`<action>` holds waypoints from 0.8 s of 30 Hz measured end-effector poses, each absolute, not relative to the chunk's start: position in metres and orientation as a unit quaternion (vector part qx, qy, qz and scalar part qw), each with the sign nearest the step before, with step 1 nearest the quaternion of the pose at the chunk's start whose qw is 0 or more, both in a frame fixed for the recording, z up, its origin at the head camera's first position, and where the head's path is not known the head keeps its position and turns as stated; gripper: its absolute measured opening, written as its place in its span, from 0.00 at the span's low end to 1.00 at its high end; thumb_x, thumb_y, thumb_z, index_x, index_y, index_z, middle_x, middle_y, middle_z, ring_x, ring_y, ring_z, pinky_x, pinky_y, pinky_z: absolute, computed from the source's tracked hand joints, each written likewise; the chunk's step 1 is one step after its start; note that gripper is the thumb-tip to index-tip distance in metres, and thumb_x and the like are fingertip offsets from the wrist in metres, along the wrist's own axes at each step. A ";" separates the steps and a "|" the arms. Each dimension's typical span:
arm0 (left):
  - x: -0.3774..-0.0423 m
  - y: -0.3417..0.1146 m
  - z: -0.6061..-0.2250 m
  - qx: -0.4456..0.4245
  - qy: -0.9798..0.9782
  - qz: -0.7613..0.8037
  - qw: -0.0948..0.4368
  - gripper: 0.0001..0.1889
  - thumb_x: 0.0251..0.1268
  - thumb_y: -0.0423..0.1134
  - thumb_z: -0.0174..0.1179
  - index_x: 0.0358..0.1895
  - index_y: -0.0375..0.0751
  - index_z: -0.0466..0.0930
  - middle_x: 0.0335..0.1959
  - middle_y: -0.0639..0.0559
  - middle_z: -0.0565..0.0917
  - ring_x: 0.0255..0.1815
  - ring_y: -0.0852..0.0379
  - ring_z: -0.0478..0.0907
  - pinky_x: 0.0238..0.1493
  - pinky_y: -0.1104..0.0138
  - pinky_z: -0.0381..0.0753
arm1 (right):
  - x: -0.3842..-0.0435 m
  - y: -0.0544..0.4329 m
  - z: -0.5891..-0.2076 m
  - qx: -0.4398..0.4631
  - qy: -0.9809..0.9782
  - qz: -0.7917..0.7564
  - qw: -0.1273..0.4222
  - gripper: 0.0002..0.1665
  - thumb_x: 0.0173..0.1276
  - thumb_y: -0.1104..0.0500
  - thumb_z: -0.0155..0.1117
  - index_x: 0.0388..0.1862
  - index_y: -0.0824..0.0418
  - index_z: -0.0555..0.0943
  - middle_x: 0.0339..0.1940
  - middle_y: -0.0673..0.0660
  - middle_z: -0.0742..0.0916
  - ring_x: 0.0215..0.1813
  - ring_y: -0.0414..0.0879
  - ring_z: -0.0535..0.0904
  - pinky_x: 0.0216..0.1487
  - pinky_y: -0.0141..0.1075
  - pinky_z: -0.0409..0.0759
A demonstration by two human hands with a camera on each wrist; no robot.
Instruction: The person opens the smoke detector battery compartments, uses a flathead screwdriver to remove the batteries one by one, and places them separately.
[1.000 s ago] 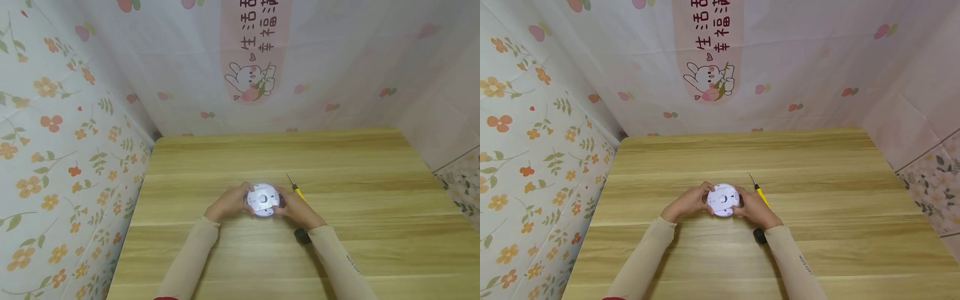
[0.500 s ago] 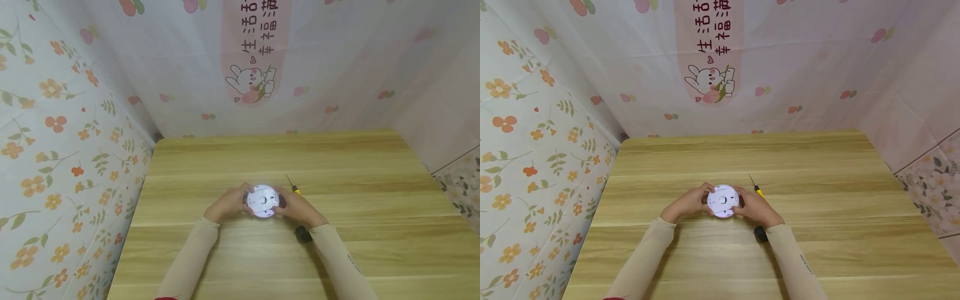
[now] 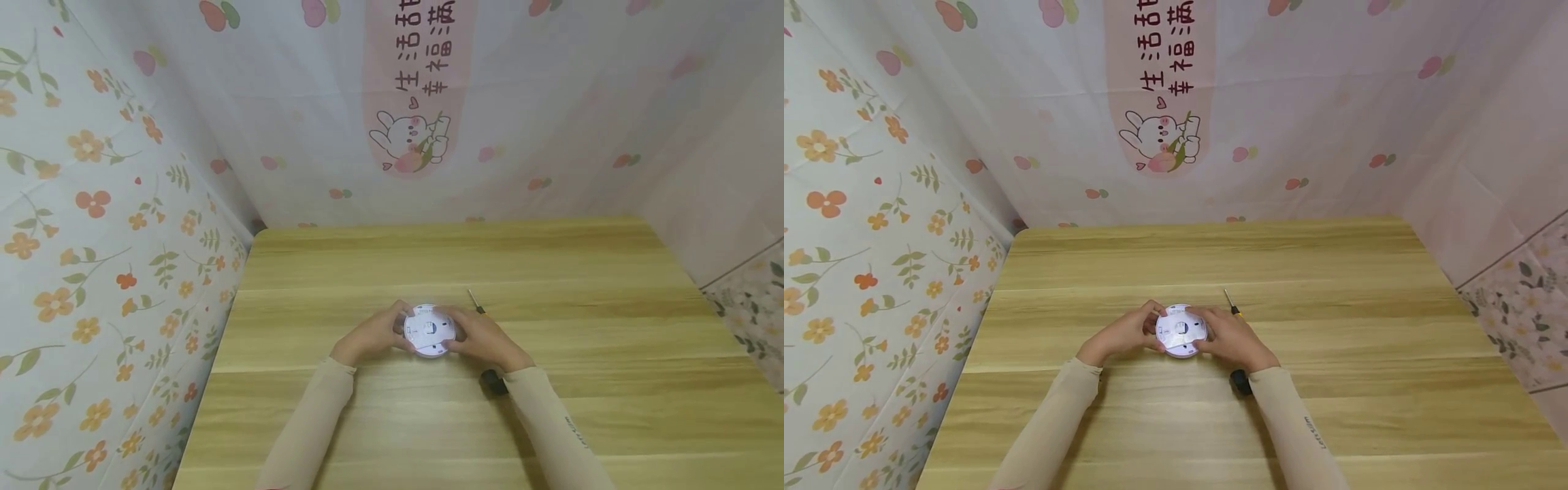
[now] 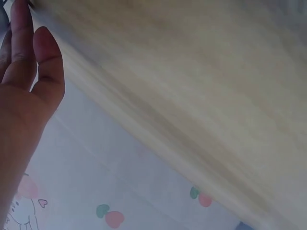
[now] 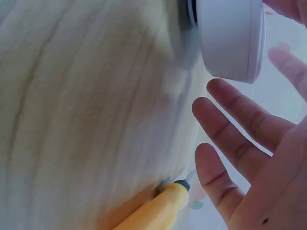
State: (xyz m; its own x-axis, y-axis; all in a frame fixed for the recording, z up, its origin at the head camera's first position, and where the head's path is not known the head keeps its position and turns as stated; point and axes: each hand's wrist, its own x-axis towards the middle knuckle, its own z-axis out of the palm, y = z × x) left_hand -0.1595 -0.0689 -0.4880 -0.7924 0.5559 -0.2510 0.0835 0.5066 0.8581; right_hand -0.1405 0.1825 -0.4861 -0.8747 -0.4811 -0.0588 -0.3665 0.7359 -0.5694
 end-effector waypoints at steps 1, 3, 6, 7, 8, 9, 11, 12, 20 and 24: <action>-0.160 -0.069 -0.489 0.195 0.826 0.461 0.259 0.33 0.52 0.41 0.72 0.61 0.48 0.65 0.62 0.39 0.76 0.57 0.48 0.78 0.61 0.56 0.75 | -0.141 0.182 -0.486 -0.231 0.927 -0.278 0.102 0.39 0.60 0.51 0.69 0.70 0.54 0.69 0.66 0.60 0.77 0.67 0.57 0.72 0.66 0.54 0.70; -0.161 -0.070 -0.490 0.199 0.821 0.467 0.262 0.36 0.52 0.40 0.72 0.64 0.49 0.63 0.63 0.41 0.76 0.56 0.48 0.79 0.59 0.58 0.77 | -0.143 0.182 -0.487 -0.234 0.927 -0.273 0.106 0.38 0.60 0.51 0.70 0.69 0.52 0.70 0.65 0.61 0.77 0.66 0.57 0.72 0.65 0.55 0.71; -0.162 -0.070 -0.493 0.205 0.809 0.483 0.265 0.40 0.52 0.40 0.72 0.68 0.49 0.61 0.62 0.42 0.76 0.55 0.50 0.79 0.57 0.60 0.78 | -0.146 0.180 -0.486 -0.241 0.926 -0.269 0.112 0.38 0.59 0.50 0.71 0.68 0.54 0.70 0.64 0.62 0.78 0.65 0.58 0.73 0.64 0.56 0.72; -0.162 -0.071 -0.493 0.206 0.806 0.487 0.266 0.41 0.52 0.39 0.72 0.70 0.49 0.60 0.62 0.42 0.76 0.54 0.50 0.79 0.56 0.60 0.78 | -0.147 0.180 -0.485 -0.243 0.925 -0.270 0.114 0.39 0.58 0.51 0.71 0.68 0.55 0.71 0.63 0.63 0.78 0.65 0.58 0.73 0.64 0.55 0.72; -0.162 -0.071 -0.494 0.206 0.802 0.492 0.268 0.42 0.51 0.39 0.72 0.71 0.49 0.59 0.62 0.43 0.76 0.54 0.51 0.79 0.56 0.60 0.78 | -0.148 0.179 -0.485 -0.244 0.923 -0.273 0.117 0.39 0.58 0.51 0.71 0.68 0.57 0.71 0.63 0.63 0.78 0.64 0.58 0.73 0.64 0.55 0.72; -0.162 -0.072 -0.494 0.206 0.800 0.494 0.270 0.44 0.51 0.39 0.72 0.72 0.49 0.58 0.62 0.44 0.76 0.54 0.51 0.78 0.56 0.60 0.78 | -0.148 0.178 -0.484 -0.246 0.922 -0.274 0.118 0.39 0.57 0.52 0.71 0.67 0.58 0.71 0.63 0.63 0.79 0.64 0.58 0.74 0.63 0.55 0.73; -0.163 -0.072 -0.496 0.208 0.798 0.496 0.272 0.45 0.51 0.39 0.72 0.73 0.48 0.57 0.61 0.45 0.76 0.54 0.52 0.78 0.57 0.60 0.78 | -0.150 0.177 -0.483 -0.247 0.920 -0.280 0.123 0.39 0.57 0.53 0.72 0.67 0.61 0.71 0.62 0.63 0.79 0.64 0.58 0.74 0.64 0.54 0.72; -0.163 -0.072 -0.496 0.208 0.800 0.493 0.272 0.46 0.51 0.40 0.72 0.74 0.48 0.56 0.61 0.47 0.76 0.54 0.53 0.77 0.57 0.61 0.77 | -0.151 0.177 -0.483 -0.245 0.919 -0.282 0.126 0.39 0.56 0.54 0.72 0.66 0.61 0.71 0.62 0.63 0.79 0.64 0.58 0.74 0.64 0.53 0.72; -0.163 -0.066 -0.497 0.234 0.799 0.485 0.268 0.49 0.46 0.41 0.75 0.74 0.53 0.57 0.68 0.53 0.70 0.64 0.55 0.69 0.69 0.56 0.66 | -0.153 0.175 -0.482 -0.254 0.917 -0.279 0.126 0.37 0.56 0.55 0.72 0.64 0.64 0.72 0.60 0.63 0.80 0.62 0.58 0.75 0.63 0.53 0.73; -0.164 -0.063 -0.498 0.245 0.821 0.451 0.251 0.55 0.44 0.44 0.77 0.77 0.54 0.51 0.75 0.53 0.62 0.72 0.54 0.62 0.73 0.54 0.60 | -0.154 0.174 -0.482 -0.265 0.917 -0.273 0.120 0.36 0.56 0.56 0.72 0.63 0.66 0.72 0.59 0.64 0.80 0.61 0.58 0.75 0.63 0.52 0.73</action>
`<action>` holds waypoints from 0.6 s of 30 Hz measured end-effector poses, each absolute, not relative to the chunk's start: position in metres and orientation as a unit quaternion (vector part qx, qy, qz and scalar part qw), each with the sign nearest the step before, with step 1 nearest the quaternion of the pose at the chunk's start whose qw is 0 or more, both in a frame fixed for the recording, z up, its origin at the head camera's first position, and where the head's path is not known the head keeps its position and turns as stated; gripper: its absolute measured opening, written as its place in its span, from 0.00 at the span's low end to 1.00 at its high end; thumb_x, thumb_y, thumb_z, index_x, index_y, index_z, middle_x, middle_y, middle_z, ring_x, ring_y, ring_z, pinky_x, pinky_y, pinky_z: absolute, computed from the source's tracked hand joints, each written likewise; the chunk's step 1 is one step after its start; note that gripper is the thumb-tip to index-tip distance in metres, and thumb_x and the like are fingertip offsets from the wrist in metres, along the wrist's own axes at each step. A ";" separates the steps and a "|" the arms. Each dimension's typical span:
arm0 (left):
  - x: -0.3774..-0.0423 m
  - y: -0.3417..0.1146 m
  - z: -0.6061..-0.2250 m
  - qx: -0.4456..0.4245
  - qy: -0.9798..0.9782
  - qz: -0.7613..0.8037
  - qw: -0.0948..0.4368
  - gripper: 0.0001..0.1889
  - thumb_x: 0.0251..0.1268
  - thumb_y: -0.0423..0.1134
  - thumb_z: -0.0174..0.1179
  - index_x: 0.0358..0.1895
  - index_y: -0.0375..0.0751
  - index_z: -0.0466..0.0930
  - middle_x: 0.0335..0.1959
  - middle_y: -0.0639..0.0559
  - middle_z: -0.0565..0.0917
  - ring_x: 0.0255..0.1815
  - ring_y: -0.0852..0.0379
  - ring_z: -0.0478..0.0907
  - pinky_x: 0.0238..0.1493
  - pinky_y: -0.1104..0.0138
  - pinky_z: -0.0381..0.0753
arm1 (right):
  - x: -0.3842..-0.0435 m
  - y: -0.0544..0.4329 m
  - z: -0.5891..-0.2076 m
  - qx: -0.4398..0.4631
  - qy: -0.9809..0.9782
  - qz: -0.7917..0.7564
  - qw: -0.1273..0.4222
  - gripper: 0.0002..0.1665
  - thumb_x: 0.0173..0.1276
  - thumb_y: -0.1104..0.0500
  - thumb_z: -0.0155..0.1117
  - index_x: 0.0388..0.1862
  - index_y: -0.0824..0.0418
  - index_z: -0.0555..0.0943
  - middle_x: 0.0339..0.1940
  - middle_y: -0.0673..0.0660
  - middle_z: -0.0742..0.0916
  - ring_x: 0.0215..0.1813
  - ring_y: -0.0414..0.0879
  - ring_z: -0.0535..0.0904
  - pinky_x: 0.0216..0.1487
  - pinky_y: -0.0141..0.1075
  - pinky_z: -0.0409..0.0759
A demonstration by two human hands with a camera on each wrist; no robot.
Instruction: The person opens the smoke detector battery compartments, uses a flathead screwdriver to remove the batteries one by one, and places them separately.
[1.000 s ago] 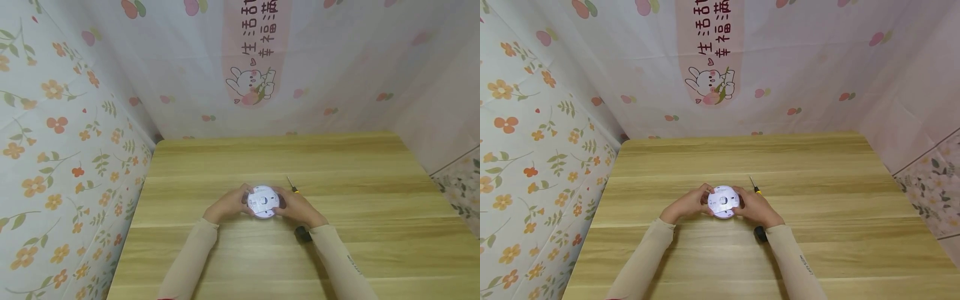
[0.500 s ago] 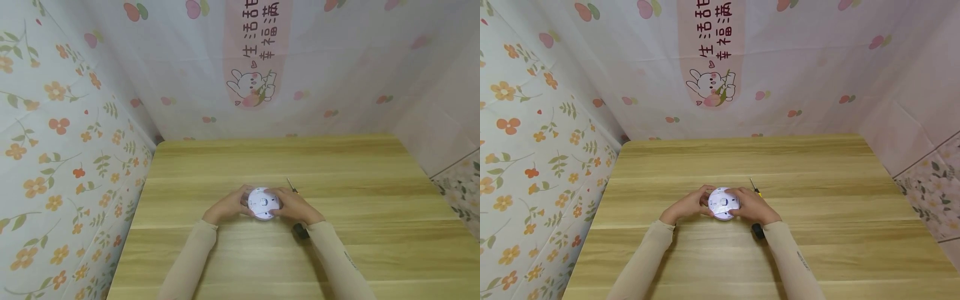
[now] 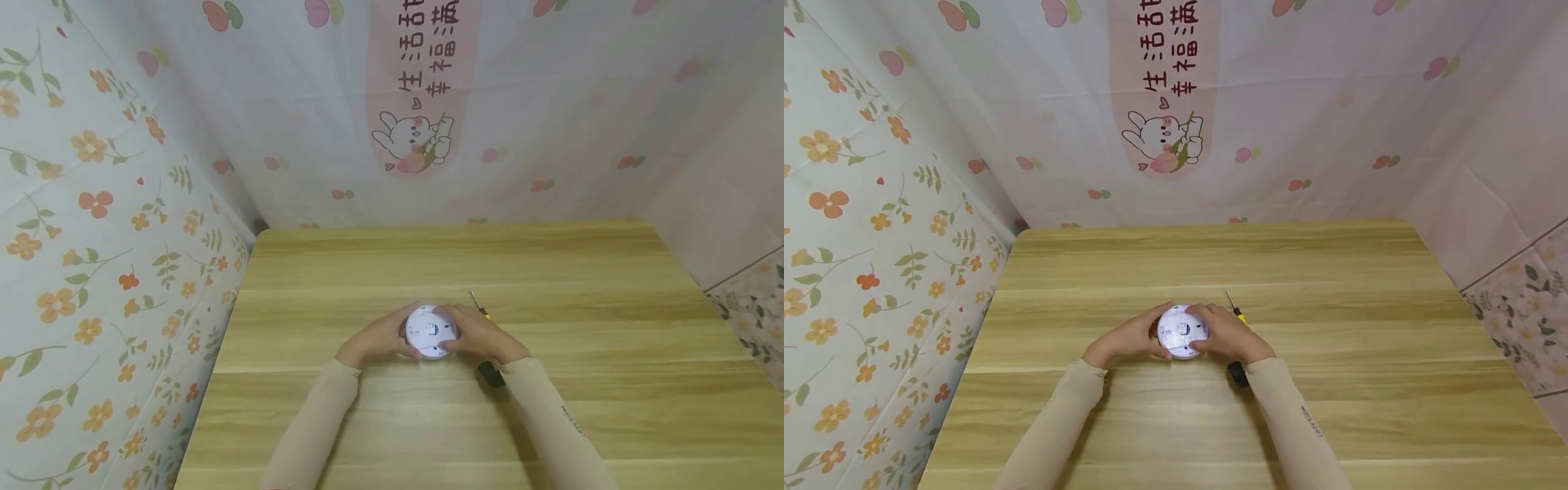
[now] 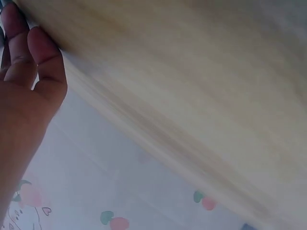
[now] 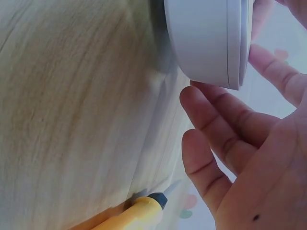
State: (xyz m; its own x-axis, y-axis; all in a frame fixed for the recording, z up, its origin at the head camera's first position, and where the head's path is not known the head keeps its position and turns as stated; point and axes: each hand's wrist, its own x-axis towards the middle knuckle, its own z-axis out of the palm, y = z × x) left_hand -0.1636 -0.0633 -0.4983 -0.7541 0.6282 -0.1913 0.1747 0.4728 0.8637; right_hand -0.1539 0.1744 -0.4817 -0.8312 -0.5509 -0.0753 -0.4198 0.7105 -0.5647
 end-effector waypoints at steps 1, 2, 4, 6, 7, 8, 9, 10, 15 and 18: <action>-0.163 -0.063 -0.498 0.246 0.826 0.443 0.248 0.56 0.43 0.45 0.77 0.77 0.53 0.50 0.76 0.51 0.61 0.73 0.53 0.61 0.73 0.54 0.60 | -0.154 0.175 -0.481 -0.266 0.917 -0.272 0.120 0.36 0.57 0.56 0.72 0.63 0.66 0.71 0.59 0.64 0.80 0.61 0.57 0.75 0.63 0.52 0.73; -0.163 -0.062 -0.498 0.246 0.831 0.435 0.245 0.57 0.43 0.45 0.77 0.77 0.53 0.49 0.76 0.51 0.60 0.74 0.52 0.60 0.73 0.53 0.59 | -0.154 0.175 -0.481 -0.267 0.917 -0.271 0.119 0.36 0.57 0.57 0.72 0.63 0.66 0.71 0.59 0.64 0.80 0.60 0.57 0.75 0.62 0.52 0.73; -0.163 -0.061 -0.498 0.247 0.838 0.423 0.240 0.58 0.42 0.46 0.77 0.78 0.51 0.48 0.77 0.50 0.59 0.74 0.52 0.60 0.73 0.53 0.59 | -0.154 0.175 -0.481 -0.271 0.917 -0.267 0.117 0.36 0.57 0.57 0.72 0.63 0.66 0.71 0.58 0.64 0.81 0.59 0.57 0.76 0.62 0.52 0.73; -0.163 -0.061 -0.497 0.248 0.841 0.417 0.237 0.58 0.42 0.46 0.77 0.77 0.51 0.48 0.77 0.50 0.59 0.74 0.52 0.60 0.73 0.53 0.59 | -0.154 0.175 -0.481 -0.274 0.918 -0.264 0.113 0.36 0.56 0.57 0.72 0.62 0.67 0.71 0.57 0.64 0.81 0.58 0.57 0.76 0.61 0.52 0.74; -0.163 -0.060 -0.497 0.250 0.840 0.419 0.236 0.58 0.42 0.46 0.77 0.77 0.50 0.49 0.76 0.49 0.60 0.74 0.52 0.60 0.73 0.53 0.60 | -0.154 0.175 -0.481 -0.275 0.918 -0.262 0.110 0.36 0.56 0.57 0.72 0.62 0.67 0.71 0.57 0.64 0.81 0.58 0.57 0.76 0.60 0.52 0.74; -0.163 -0.060 -0.497 0.252 0.840 0.420 0.234 0.57 0.42 0.45 0.77 0.77 0.50 0.50 0.76 0.50 0.61 0.73 0.52 0.61 0.73 0.54 0.60 | -0.154 0.174 -0.482 -0.277 0.918 -0.262 0.107 0.36 0.55 0.57 0.72 0.62 0.67 0.71 0.56 0.64 0.81 0.57 0.56 0.76 0.60 0.52 0.74; -0.163 -0.060 -0.497 0.254 0.839 0.421 0.232 0.57 0.42 0.45 0.77 0.77 0.51 0.51 0.75 0.50 0.62 0.73 0.53 0.62 0.72 0.54 0.61 | -0.154 0.174 -0.482 -0.279 0.919 -0.261 0.102 0.36 0.55 0.57 0.73 0.61 0.67 0.72 0.55 0.64 0.81 0.57 0.56 0.76 0.60 0.52 0.74; -0.163 -0.060 -0.496 0.255 0.839 0.423 0.231 0.56 0.42 0.44 0.77 0.76 0.51 0.52 0.75 0.51 0.63 0.72 0.53 0.63 0.72 0.54 0.62 | -0.155 0.174 -0.483 -0.281 0.919 -0.261 0.097 0.36 0.54 0.57 0.73 0.61 0.67 0.72 0.55 0.64 0.82 0.56 0.56 0.76 0.59 0.51 0.74; -0.163 -0.059 -0.497 0.256 0.836 0.429 0.226 0.54 0.41 0.44 0.78 0.75 0.55 0.55 0.72 0.54 0.66 0.68 0.55 0.66 0.70 0.55 0.64 | -0.156 0.172 -0.486 -0.292 0.921 -0.248 0.069 0.36 0.52 0.56 0.73 0.58 0.67 0.72 0.53 0.64 0.82 0.56 0.58 0.76 0.59 0.52 0.72; -0.164 -0.060 -0.498 0.252 0.835 0.431 0.230 0.54 0.41 0.43 0.78 0.75 0.55 0.55 0.72 0.54 0.65 0.68 0.56 0.65 0.70 0.55 0.63 | -0.155 0.171 -0.486 -0.284 0.924 -0.247 0.070 0.35 0.51 0.56 0.74 0.57 0.65 0.73 0.55 0.65 0.80 0.59 0.61 0.72 0.62 0.57 0.66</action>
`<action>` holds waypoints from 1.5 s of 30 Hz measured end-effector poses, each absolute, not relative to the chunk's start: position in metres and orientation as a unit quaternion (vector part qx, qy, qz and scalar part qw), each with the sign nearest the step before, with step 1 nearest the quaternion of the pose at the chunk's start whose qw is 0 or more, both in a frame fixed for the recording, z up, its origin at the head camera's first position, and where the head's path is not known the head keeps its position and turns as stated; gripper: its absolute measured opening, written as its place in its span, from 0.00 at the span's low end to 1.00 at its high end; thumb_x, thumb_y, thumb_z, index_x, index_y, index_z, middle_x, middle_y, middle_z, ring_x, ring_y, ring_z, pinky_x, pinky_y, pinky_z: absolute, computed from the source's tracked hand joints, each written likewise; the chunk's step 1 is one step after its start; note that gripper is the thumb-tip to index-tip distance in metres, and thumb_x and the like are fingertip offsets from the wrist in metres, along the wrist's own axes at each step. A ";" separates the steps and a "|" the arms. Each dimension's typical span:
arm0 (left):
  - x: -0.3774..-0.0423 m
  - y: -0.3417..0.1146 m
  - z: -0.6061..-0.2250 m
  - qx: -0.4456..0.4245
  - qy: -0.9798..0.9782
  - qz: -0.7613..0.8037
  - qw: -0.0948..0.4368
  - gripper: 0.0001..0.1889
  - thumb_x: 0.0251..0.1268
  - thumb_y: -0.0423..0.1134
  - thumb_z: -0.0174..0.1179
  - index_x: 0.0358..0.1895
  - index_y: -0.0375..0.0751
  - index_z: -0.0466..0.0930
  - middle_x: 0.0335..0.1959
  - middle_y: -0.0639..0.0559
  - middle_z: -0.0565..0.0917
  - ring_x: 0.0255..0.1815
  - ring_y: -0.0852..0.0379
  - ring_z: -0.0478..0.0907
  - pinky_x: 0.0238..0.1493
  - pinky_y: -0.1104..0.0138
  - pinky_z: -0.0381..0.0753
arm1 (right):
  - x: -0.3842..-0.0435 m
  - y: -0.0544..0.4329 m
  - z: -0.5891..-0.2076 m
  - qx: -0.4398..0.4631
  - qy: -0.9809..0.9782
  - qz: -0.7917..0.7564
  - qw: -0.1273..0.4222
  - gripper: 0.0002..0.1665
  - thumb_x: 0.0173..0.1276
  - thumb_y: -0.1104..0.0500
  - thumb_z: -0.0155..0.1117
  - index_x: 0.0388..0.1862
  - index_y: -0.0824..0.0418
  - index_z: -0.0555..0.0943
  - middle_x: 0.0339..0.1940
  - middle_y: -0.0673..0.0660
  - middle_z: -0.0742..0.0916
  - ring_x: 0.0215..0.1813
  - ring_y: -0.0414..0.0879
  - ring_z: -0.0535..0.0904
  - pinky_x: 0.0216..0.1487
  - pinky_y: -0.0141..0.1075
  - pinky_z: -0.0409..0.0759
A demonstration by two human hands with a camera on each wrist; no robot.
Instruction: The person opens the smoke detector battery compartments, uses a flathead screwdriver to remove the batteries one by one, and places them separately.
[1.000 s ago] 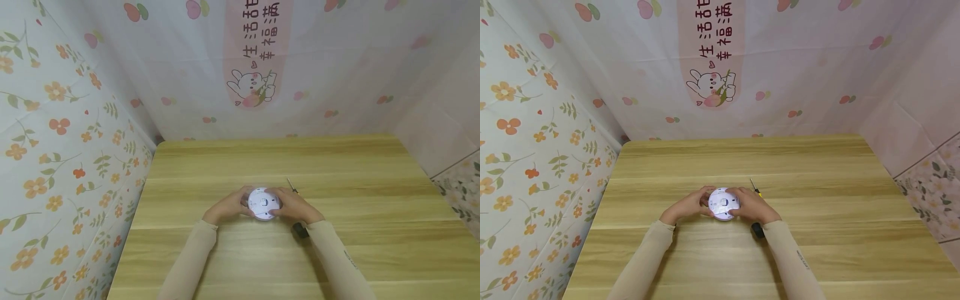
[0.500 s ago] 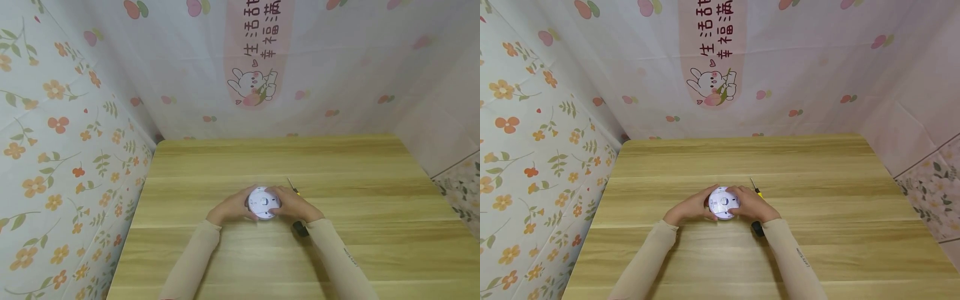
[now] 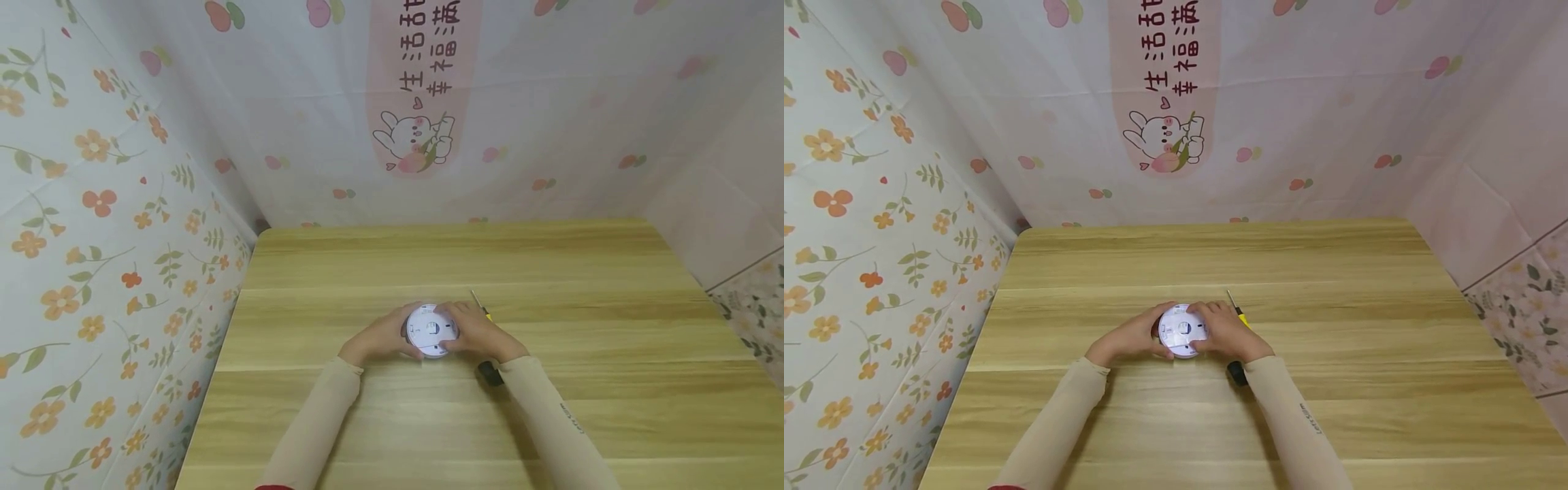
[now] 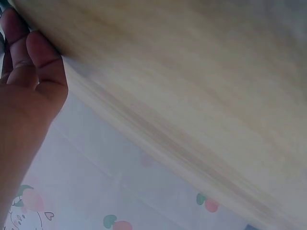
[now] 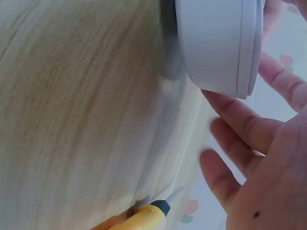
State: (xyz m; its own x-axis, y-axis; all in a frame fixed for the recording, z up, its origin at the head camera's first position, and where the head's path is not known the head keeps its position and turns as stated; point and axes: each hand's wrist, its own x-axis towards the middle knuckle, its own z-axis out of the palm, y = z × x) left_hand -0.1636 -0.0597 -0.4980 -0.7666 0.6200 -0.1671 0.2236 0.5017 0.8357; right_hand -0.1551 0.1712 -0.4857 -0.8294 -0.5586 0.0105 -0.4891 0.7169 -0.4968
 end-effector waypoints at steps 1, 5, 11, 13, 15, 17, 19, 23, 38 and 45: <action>-0.164 -0.060 -0.499 0.253 0.835 0.431 0.231 0.54 0.41 0.43 0.78 0.75 0.55 0.55 0.72 0.53 0.65 0.69 0.56 0.65 0.71 0.56 0.62 | -0.155 0.171 -0.485 -0.279 0.925 -0.245 0.072 0.35 0.51 0.55 0.74 0.57 0.65 0.73 0.56 0.65 0.80 0.60 0.62 0.70 0.63 0.59 0.63; -0.165 -0.059 -0.501 0.256 0.830 0.436 0.234 0.54 0.41 0.42 0.78 0.75 0.52 0.55 0.72 0.52 0.66 0.68 0.55 0.65 0.71 0.57 0.62 | -0.154 0.168 -0.484 -0.259 0.929 -0.250 0.086 0.35 0.50 0.53 0.74 0.56 0.63 0.72 0.59 0.66 0.77 0.65 0.66 0.63 0.64 0.64 0.55; -0.163 -0.058 -0.503 0.245 0.829 0.442 0.240 0.54 0.39 0.42 0.79 0.74 0.56 0.56 0.71 0.56 0.67 0.66 0.57 0.67 0.71 0.58 0.62 | -0.151 0.167 -0.485 -0.250 0.926 -0.267 0.096 0.37 0.50 0.53 0.75 0.56 0.64 0.71 0.60 0.65 0.75 0.67 0.65 0.61 0.65 0.61 0.54; -0.163 -0.059 -0.503 0.240 0.830 0.442 0.241 0.54 0.39 0.42 0.79 0.74 0.59 0.57 0.70 0.58 0.68 0.66 0.58 0.68 0.70 0.58 0.63 | -0.150 0.167 -0.486 -0.251 0.925 -0.270 0.095 0.37 0.50 0.53 0.75 0.56 0.65 0.71 0.59 0.65 0.75 0.67 0.65 0.61 0.66 0.62 0.53; -0.162 -0.059 -0.504 0.236 0.832 0.441 0.241 0.54 0.39 0.43 0.79 0.73 0.61 0.57 0.70 0.59 0.68 0.65 0.59 0.68 0.70 0.58 0.63 | -0.150 0.167 -0.487 -0.250 0.924 -0.275 0.096 0.37 0.49 0.53 0.75 0.56 0.65 0.70 0.59 0.66 0.75 0.67 0.64 0.62 0.67 0.62 0.52; -0.162 -0.059 -0.505 0.235 0.833 0.440 0.240 0.54 0.39 0.44 0.79 0.73 0.61 0.57 0.70 0.59 0.68 0.65 0.59 0.68 0.70 0.58 0.64 | -0.149 0.167 -0.487 -0.249 0.923 -0.276 0.096 0.37 0.49 0.54 0.75 0.56 0.65 0.70 0.59 0.66 0.75 0.66 0.64 0.62 0.67 0.63 0.52; -0.163 -0.059 -0.506 0.237 0.832 0.441 0.240 0.54 0.39 0.44 0.79 0.73 0.62 0.57 0.70 0.59 0.69 0.65 0.59 0.68 0.69 0.58 0.64 | -0.149 0.166 -0.487 -0.249 0.924 -0.274 0.095 0.38 0.49 0.54 0.75 0.56 0.65 0.70 0.60 0.66 0.75 0.66 0.63 0.62 0.68 0.63 0.52; -0.164 -0.059 -0.508 0.240 0.831 0.440 0.243 0.54 0.39 0.44 0.79 0.74 0.61 0.57 0.70 0.59 0.69 0.65 0.60 0.68 0.70 0.59 0.64 | -0.149 0.167 -0.487 -0.260 0.926 -0.259 0.084 0.38 0.48 0.53 0.76 0.56 0.65 0.71 0.59 0.65 0.76 0.66 0.62 0.63 0.66 0.63 0.55; -0.165 -0.060 -0.504 0.242 0.830 0.440 0.243 0.53 0.39 0.44 0.79 0.73 0.58 0.57 0.69 0.58 0.69 0.66 0.60 0.68 0.69 0.60 0.64 | -0.151 0.171 -0.485 -0.284 0.923 -0.248 0.073 0.37 0.52 0.52 0.75 0.59 0.60 0.73 0.61 0.61 0.77 0.67 0.59 0.64 0.65 0.61 0.57; -0.166 -0.060 -0.505 0.246 0.831 0.438 0.238 0.54 0.39 0.44 0.78 0.74 0.58 0.57 0.69 0.58 0.69 0.66 0.59 0.68 0.69 0.59 0.65 | -0.154 0.171 -0.483 -0.295 0.928 -0.220 0.063 0.37 0.51 0.51 0.75 0.59 0.61 0.74 0.59 0.58 0.79 0.66 0.58 0.65 0.67 0.62 0.56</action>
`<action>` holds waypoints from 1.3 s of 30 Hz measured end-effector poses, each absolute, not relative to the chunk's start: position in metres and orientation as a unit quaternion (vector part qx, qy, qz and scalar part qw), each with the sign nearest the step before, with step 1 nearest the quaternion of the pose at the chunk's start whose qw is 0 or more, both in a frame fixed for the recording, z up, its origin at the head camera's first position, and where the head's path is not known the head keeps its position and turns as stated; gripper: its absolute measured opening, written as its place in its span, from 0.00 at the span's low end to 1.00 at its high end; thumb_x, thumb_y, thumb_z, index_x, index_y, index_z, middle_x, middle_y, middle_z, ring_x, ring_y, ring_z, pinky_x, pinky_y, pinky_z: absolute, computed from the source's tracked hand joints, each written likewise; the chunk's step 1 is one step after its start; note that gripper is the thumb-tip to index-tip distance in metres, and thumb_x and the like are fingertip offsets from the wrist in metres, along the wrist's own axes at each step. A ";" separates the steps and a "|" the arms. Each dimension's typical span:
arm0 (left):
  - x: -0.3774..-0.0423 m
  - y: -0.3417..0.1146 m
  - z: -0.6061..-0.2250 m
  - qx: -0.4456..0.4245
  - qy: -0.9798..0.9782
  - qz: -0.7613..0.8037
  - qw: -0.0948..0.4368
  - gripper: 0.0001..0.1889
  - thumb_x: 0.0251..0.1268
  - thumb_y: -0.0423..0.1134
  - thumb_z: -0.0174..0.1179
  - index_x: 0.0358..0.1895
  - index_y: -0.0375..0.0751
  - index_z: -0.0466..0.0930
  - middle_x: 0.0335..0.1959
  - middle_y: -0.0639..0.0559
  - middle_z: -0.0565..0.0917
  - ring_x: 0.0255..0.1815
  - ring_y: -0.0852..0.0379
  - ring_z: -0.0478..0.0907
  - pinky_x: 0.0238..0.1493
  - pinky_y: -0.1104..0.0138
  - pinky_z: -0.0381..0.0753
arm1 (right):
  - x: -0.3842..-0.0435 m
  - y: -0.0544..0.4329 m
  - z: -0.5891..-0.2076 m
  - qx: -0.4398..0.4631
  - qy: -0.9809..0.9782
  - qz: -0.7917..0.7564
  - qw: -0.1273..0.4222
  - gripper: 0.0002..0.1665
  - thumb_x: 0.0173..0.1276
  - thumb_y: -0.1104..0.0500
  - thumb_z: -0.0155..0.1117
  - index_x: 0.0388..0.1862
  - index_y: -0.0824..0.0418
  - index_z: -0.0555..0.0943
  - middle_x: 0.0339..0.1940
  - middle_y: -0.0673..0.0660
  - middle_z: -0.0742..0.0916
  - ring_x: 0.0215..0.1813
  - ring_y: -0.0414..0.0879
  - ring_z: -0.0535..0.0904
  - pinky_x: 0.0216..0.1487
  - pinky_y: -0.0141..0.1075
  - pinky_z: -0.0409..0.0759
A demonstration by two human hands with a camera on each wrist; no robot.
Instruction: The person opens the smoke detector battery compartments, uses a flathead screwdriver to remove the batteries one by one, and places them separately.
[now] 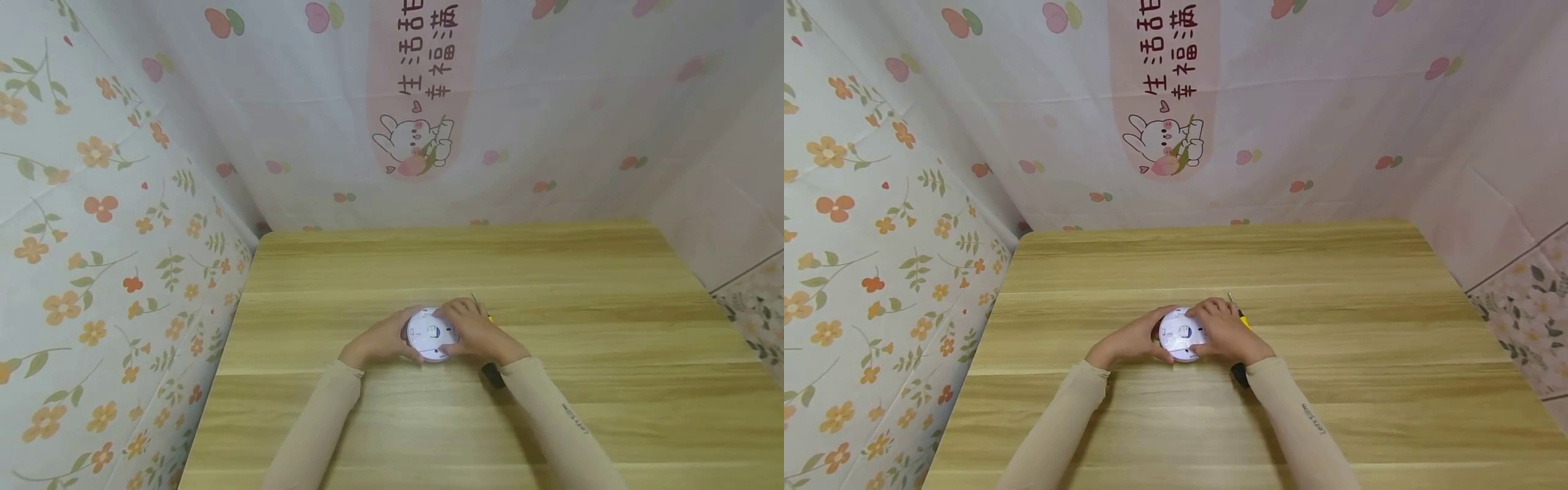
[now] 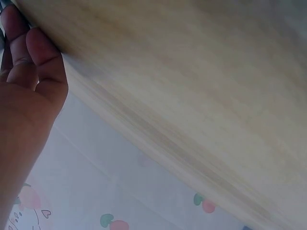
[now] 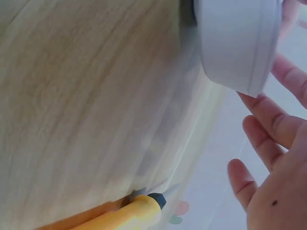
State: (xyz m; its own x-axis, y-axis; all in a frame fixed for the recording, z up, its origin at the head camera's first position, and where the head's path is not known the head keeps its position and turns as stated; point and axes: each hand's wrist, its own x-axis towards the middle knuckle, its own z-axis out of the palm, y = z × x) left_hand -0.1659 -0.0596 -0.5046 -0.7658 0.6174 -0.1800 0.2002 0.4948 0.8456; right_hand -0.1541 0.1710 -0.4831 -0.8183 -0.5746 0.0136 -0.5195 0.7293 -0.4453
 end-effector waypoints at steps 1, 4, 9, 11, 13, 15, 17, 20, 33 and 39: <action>-0.166 -0.059 -0.505 0.246 0.831 0.439 0.239 0.53 0.39 0.44 0.78 0.74 0.58 0.57 0.69 0.58 0.69 0.66 0.59 0.68 0.69 0.59 0.65 | -0.154 0.171 -0.483 -0.297 0.929 -0.213 0.059 0.37 0.51 0.50 0.75 0.59 0.61 0.74 0.58 0.58 0.79 0.66 0.58 0.65 0.67 0.62 0.56; -0.165 -0.059 -0.504 0.245 0.831 0.438 0.240 0.53 0.39 0.44 0.78 0.74 0.59 0.57 0.69 0.59 0.69 0.65 0.60 0.68 0.69 0.60 0.65 | -0.154 0.171 -0.484 -0.304 0.930 -0.198 0.050 0.37 0.51 0.49 0.74 0.58 0.61 0.73 0.58 0.59 0.79 0.65 0.58 0.66 0.67 0.63 0.57; -0.165 -0.057 -0.501 0.243 0.833 0.434 0.241 0.53 0.39 0.44 0.79 0.73 0.59 0.57 0.69 0.59 0.69 0.65 0.61 0.68 0.69 0.61 0.65 | -0.154 0.171 -0.485 -0.312 0.928 -0.198 0.039 0.37 0.51 0.49 0.74 0.57 0.63 0.73 0.56 0.60 0.79 0.64 0.59 0.66 0.64 0.61 0.59; -0.165 -0.057 -0.501 0.244 0.833 0.435 0.242 0.53 0.39 0.43 0.79 0.73 0.59 0.57 0.70 0.59 0.69 0.65 0.61 0.68 0.69 0.61 0.65 | -0.153 0.172 -0.485 -0.313 0.927 -0.203 0.037 0.37 0.51 0.49 0.74 0.56 0.64 0.72 0.56 0.60 0.79 0.64 0.59 0.66 0.63 0.60 0.60; -0.165 -0.057 -0.501 0.243 0.833 0.435 0.242 0.53 0.40 0.43 0.78 0.73 0.59 0.58 0.70 0.59 0.69 0.66 0.61 0.68 0.70 0.61 0.64 | -0.153 0.172 -0.486 -0.313 0.927 -0.205 0.035 0.37 0.51 0.49 0.74 0.56 0.64 0.72 0.56 0.60 0.79 0.64 0.59 0.66 0.63 0.59 0.60; -0.165 -0.056 -0.500 0.243 0.832 0.436 0.241 0.53 0.40 0.43 0.78 0.73 0.60 0.58 0.70 0.59 0.68 0.67 0.60 0.67 0.71 0.60 0.63 | -0.153 0.173 -0.486 -0.309 0.927 -0.210 0.034 0.38 0.50 0.49 0.75 0.56 0.64 0.71 0.56 0.60 0.78 0.63 0.59 0.65 0.64 0.58 0.59; -0.166 -0.056 -0.500 0.242 0.832 0.438 0.241 0.53 0.40 0.42 0.78 0.73 0.60 0.58 0.70 0.59 0.68 0.67 0.59 0.67 0.71 0.59 0.63 | -0.154 0.174 -0.486 -0.303 0.928 -0.215 0.033 0.39 0.50 0.49 0.75 0.56 0.64 0.71 0.55 0.61 0.78 0.63 0.58 0.65 0.65 0.57 0.59; -0.166 -0.056 -0.500 0.241 0.832 0.439 0.240 0.53 0.39 0.42 0.78 0.73 0.59 0.58 0.70 0.58 0.69 0.68 0.59 0.67 0.72 0.59 0.62 | -0.155 0.176 -0.486 -0.291 0.929 -0.228 0.030 0.39 0.49 0.49 0.76 0.55 0.65 0.71 0.55 0.60 0.78 0.62 0.57 0.65 0.65 0.55 0.58; -0.164 -0.059 -0.499 0.238 0.841 0.423 0.239 0.55 0.40 0.44 0.78 0.75 0.52 0.55 0.71 0.51 0.68 0.71 0.53 0.65 0.73 0.56 0.61 | -0.154 0.178 -0.479 -0.274 0.927 -0.256 0.016 0.39 0.48 0.51 0.76 0.55 0.68 0.72 0.54 0.63 0.78 0.59 0.58 0.68 0.61 0.51 0.64; -0.164 -0.060 -0.501 0.234 0.841 0.425 0.240 0.57 0.40 0.44 0.78 0.76 0.51 0.52 0.74 0.51 0.64 0.74 0.53 0.61 0.75 0.57 0.57 | -0.155 0.183 -0.478 -0.251 0.933 -0.255 0.025 0.39 0.48 0.51 0.76 0.56 0.67 0.72 0.55 0.63 0.78 0.60 0.59 0.68 0.62 0.53 0.64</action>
